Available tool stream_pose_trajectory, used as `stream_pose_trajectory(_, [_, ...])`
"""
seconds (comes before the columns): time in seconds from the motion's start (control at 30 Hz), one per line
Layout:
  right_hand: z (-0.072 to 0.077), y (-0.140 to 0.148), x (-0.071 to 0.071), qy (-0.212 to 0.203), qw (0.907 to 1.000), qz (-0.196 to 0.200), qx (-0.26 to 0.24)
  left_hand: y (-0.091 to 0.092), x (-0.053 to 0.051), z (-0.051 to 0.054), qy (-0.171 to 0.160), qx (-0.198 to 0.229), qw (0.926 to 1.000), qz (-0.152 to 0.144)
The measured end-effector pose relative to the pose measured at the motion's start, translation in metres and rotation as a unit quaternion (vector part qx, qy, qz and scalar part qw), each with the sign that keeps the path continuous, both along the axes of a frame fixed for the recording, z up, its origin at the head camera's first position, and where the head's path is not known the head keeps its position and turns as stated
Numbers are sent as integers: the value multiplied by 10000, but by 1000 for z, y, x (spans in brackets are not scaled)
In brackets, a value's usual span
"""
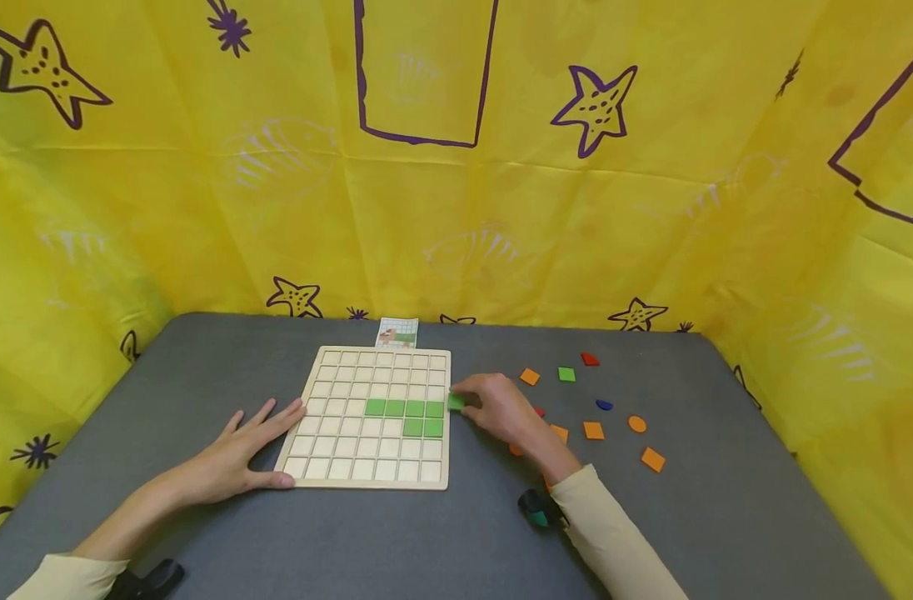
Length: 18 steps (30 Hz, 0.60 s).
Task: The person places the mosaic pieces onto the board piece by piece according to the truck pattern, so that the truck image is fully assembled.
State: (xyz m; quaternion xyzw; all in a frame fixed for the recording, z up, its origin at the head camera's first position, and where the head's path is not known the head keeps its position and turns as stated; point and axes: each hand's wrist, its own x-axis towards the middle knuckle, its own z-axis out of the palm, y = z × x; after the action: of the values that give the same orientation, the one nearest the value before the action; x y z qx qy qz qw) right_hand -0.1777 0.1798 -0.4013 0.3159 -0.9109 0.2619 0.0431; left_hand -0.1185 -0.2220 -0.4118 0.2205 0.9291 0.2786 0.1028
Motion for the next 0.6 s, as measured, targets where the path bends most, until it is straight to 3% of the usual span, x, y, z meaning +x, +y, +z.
stream_pose_trajectory(0.17, [1,-8,1,172,9997,171,-2,0,0,1,23,36,10000,-20])
stream_pose_trajectory(0.6, [3,-35,6,-203,9988,419,-128,1,0,0,-17,37,10000,-1])
